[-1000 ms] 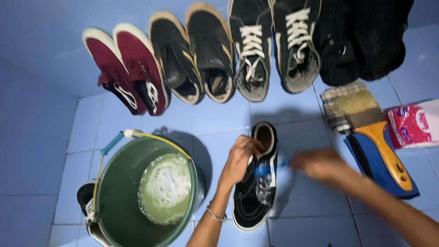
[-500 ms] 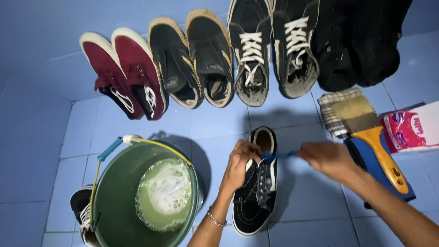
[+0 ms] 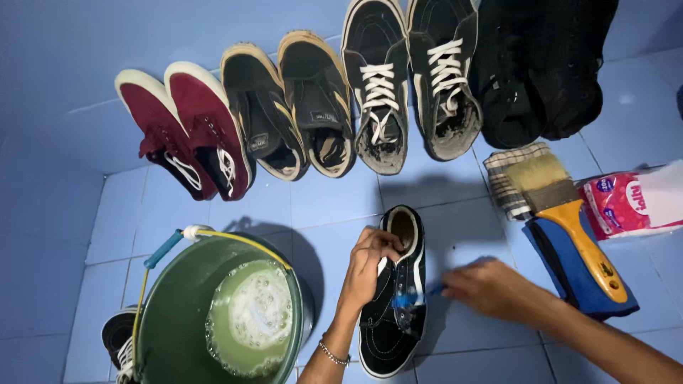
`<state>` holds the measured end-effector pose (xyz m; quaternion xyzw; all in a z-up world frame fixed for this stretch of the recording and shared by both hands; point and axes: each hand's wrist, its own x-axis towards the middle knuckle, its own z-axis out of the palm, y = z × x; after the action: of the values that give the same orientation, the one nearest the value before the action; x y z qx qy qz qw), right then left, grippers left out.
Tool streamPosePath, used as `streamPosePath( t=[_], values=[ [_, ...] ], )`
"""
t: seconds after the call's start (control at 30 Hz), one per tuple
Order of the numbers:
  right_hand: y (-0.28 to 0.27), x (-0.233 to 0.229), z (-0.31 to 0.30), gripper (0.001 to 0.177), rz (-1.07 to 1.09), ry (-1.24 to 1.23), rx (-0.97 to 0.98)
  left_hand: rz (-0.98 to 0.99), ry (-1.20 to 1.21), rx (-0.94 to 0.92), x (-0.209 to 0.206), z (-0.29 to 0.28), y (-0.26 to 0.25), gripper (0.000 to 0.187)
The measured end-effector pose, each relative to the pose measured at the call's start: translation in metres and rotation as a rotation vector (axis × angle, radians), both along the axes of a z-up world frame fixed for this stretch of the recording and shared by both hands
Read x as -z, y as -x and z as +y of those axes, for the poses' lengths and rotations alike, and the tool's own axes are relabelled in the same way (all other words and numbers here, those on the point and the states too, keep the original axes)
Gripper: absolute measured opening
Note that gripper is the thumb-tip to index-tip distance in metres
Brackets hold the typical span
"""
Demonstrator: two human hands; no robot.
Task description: The person washes a shoe by scrubbing the exterior with a blue toothbrush dipped in a bucket of soapy water.
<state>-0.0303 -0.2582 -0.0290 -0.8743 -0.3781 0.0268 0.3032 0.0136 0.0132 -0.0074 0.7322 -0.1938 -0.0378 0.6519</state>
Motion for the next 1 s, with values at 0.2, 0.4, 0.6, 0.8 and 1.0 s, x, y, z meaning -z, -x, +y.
streamPosePath(
  t=[0.2,0.4,0.6,0.8,1.0],
  values=[
    [0.001,0.01,-0.005,0.014,-0.188,0.363,0.206,-0.004,-0.016,-0.001,0.003,0.001,0.004,0.066],
    [0.015,0.026,-0.009,0.015,-0.166,0.268,-0.158,-0.056,-0.008,0.025,0.0,0.001,0.002,0.067],
    [0.014,0.031,-0.009,0.024,0.18,0.547,0.085,-0.113,-0.041,0.037,0.0,0.0,0.001,0.063],
    [0.013,0.064,-0.04,0.013,-0.145,0.509,0.077,-0.24,-0.094,0.047,0.016,0.002,0.004,0.026],
    [0.038,0.038,-0.022,0.026,-0.262,0.45,-0.112,-0.222,-0.091,0.009,0.012,-0.004,-0.005,0.027]
  ],
)
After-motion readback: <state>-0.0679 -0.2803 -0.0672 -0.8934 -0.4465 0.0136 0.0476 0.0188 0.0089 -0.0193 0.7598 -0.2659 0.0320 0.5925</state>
